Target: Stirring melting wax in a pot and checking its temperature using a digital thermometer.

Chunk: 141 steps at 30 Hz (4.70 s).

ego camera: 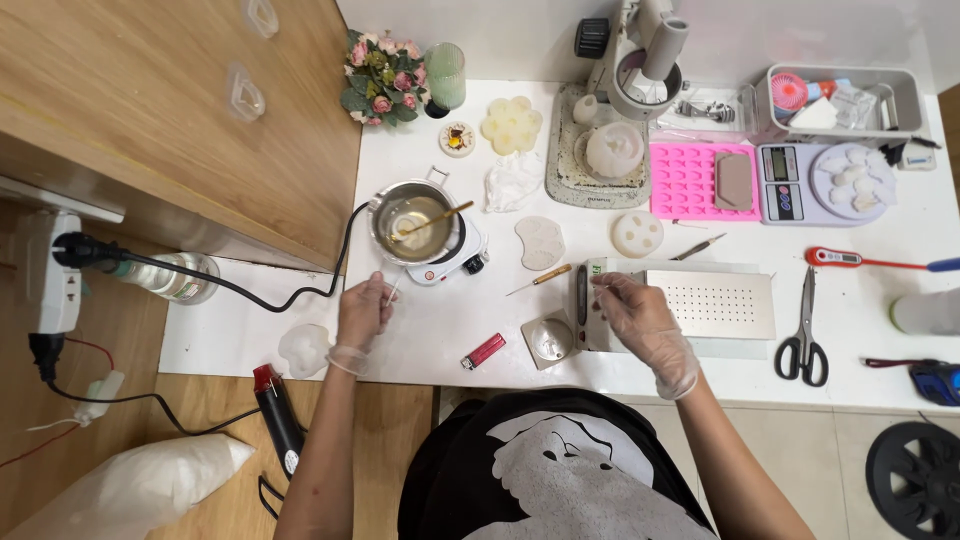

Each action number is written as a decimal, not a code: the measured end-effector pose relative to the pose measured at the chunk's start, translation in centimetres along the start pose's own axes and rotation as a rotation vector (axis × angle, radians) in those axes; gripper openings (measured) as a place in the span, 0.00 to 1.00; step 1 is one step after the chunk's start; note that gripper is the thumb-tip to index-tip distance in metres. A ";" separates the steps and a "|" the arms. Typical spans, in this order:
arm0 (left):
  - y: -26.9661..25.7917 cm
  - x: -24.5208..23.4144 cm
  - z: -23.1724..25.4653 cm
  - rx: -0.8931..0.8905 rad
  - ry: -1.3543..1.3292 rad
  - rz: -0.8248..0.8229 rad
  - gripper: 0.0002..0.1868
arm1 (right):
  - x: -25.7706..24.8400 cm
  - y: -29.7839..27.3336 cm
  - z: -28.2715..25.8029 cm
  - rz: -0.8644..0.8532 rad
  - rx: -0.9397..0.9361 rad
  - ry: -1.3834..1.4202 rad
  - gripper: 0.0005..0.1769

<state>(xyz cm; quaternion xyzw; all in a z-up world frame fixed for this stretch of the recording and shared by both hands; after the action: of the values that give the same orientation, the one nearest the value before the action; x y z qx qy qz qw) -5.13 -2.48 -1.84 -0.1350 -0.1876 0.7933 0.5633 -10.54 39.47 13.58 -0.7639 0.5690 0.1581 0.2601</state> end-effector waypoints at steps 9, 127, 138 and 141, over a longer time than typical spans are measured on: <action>-3.1 -2.0 7.4 0.028 0.073 0.090 0.25 | -8.8 -3.3 7.0 0.411 0.112 0.101 0.19; 2.5 2.6 8.5 -0.076 -0.222 0.288 0.25 | 5.7 25.2 -4.7 0.058 -0.202 0.350 0.38; 8.4 4.8 7.4 -0.041 -0.342 0.132 0.23 | -1.9 19.5 -0.8 0.049 -0.087 0.268 0.33; 9.3 5.0 6.6 -0.018 -0.353 0.138 0.22 | -2.6 19.2 0.5 0.070 -0.115 0.346 0.31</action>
<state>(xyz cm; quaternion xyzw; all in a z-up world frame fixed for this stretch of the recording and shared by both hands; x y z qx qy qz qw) -17.44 -1.44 -0.12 -0.0114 -0.2811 0.8397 0.4645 -29.60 37.62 10.35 -0.7730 0.6216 0.0657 0.1086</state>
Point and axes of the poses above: each hand's wrist, its own y-axis towards the middle knuckle, its own x-axis out of the palm, z = x × y, the point moved 7 cm from there along y, towards the middle knuckle, and after that the axes turned 1 degree about z, right-handed, at the moved point
